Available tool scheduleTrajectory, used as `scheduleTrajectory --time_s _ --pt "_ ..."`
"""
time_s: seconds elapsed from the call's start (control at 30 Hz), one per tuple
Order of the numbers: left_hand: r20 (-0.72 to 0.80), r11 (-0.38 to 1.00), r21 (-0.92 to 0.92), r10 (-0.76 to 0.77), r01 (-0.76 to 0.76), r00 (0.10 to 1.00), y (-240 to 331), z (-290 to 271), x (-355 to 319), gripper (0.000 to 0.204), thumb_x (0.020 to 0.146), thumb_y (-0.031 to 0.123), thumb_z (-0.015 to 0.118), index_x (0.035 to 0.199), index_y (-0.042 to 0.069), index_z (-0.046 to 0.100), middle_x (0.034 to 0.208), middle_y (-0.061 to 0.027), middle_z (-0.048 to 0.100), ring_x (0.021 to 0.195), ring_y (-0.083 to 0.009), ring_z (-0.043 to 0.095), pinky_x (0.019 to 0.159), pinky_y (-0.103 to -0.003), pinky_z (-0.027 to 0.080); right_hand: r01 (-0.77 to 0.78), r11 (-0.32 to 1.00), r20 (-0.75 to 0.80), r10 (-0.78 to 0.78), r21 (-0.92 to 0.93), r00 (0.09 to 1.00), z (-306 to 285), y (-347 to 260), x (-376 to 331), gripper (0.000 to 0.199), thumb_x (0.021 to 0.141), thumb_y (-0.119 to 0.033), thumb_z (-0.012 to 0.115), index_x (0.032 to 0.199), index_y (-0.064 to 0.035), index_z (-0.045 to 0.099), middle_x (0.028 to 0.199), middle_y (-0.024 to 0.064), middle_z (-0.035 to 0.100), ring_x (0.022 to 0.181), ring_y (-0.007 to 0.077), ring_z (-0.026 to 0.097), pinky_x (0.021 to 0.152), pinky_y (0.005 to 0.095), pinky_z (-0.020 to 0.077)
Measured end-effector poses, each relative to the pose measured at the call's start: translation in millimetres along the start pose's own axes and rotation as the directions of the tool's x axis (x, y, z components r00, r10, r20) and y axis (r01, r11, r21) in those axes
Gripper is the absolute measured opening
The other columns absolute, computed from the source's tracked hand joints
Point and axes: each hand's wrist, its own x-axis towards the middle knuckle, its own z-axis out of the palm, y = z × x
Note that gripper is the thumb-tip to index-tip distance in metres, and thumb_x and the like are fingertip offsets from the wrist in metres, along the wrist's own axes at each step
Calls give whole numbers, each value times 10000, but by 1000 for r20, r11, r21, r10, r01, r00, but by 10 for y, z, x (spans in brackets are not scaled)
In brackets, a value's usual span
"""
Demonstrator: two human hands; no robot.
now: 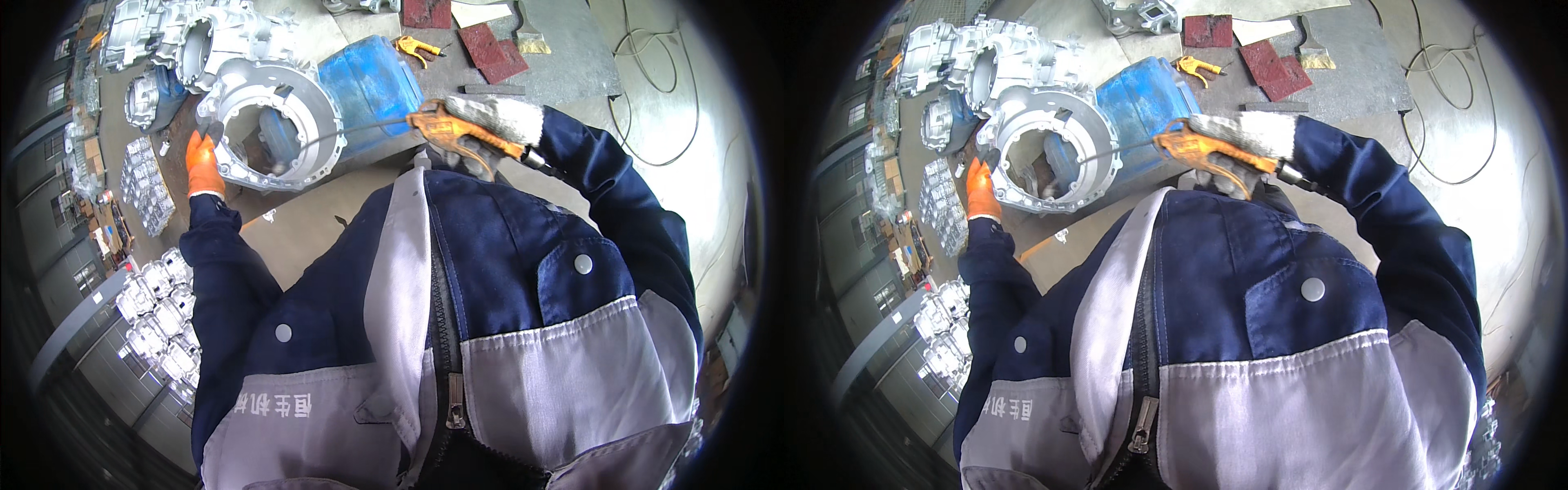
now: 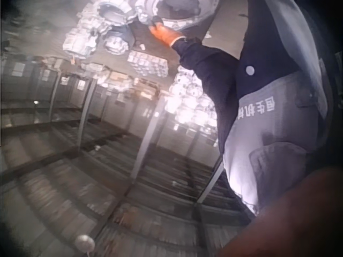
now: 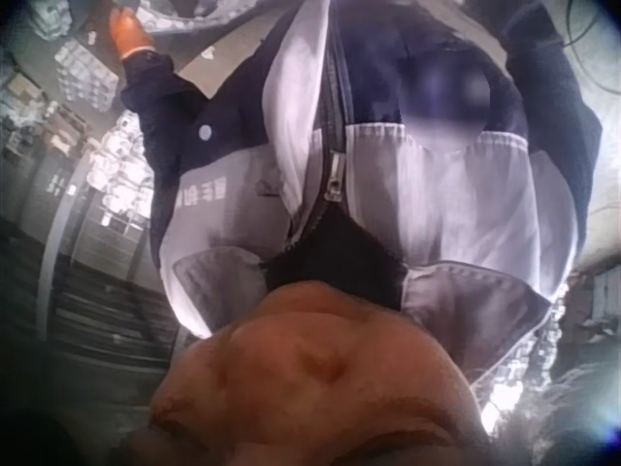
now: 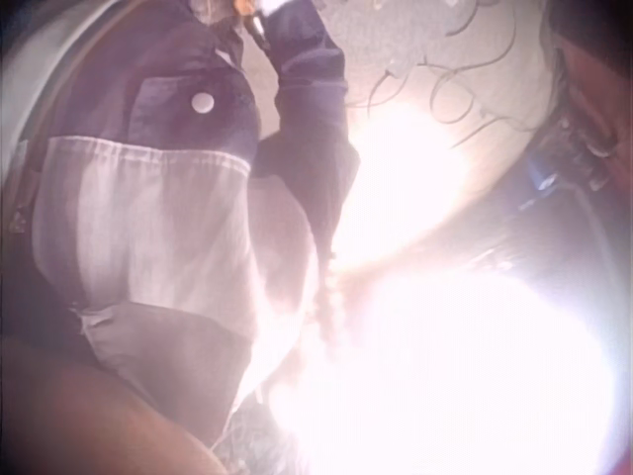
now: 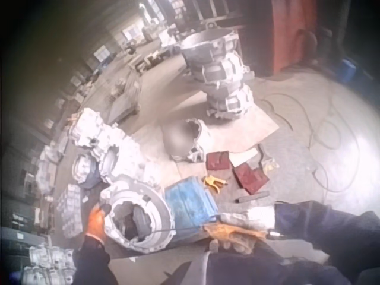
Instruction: The person picks up a metal housing part, sprays it with a handheld spray gun, and wipes it with a cloth. They repeat this process on several similar metal parts, placing each cleaned part onto a stack.
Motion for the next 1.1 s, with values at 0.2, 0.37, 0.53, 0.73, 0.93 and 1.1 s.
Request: scheduleTrajectory --time_s 0.2,0.37,0.53,0.73,0.93,1.1 --pt "16 992 122 42 -44 999 142 95 -115 592 824 204 656 1316 -34 431 1245 -121 532 1092 -191 505 950 -308 358 -127 992 -368 120 4 922 -157 338 -145 394 962 -375 454 1142 -45 572 926 113 645 742 143 651 623 239 556" --pt "63 999 17 45 -47 997 -64 -23 93 483 819 200 659 1237 -3 528 1117 -58 593 986 -153 540 875 -270 391 -91 991 -357 52 -93 933 -11 298 -243 276 933 -176 492 1174 -49 534 915 88 637 755 139 626 650 227 523" --pt "77 993 12 118 -119 990 -290 -179 344 380 829 183 647 1173 34 585 1029 -17 619 916 -128 548 821 -254 408 -59 946 -371 -67 -319 926 74 335 -199 377 886 -103 466 1259 -46 453 924 87 624 773 171 614 664 254 511" --pt "-42 988 35 149 -148 988 -335 -162 314 363 849 189 622 1177 39 582 1031 -20 618 913 -128 558 816 -258 413 -39 997 -416 10 -60 909 -37 423 -91 372 942 -329 497 1182 -49 540 856 56 632 675 142 615 604 219 510" --pt "68 995 6 104 -104 992 -256 -157 275 321 846 181 618 1140 54 610 983 -2 625 890 -120 558 789 -253 414 -55 997 -457 28 -48 889 -49 441 -24 471 953 -471 416 1133 -72 592 791 50 648 596 123 616 563 220 517" --pt "84 994 9 106 -107 991 -233 -144 284 300 872 107 587 1149 -7 577 1007 -21 622 872 -119 557 769 -238 422 -52 994 -454 2 -96 891 18 386 -60 467 951 -473 421 1116 -74 599 791 53 649 596 120 615 557 219 514"
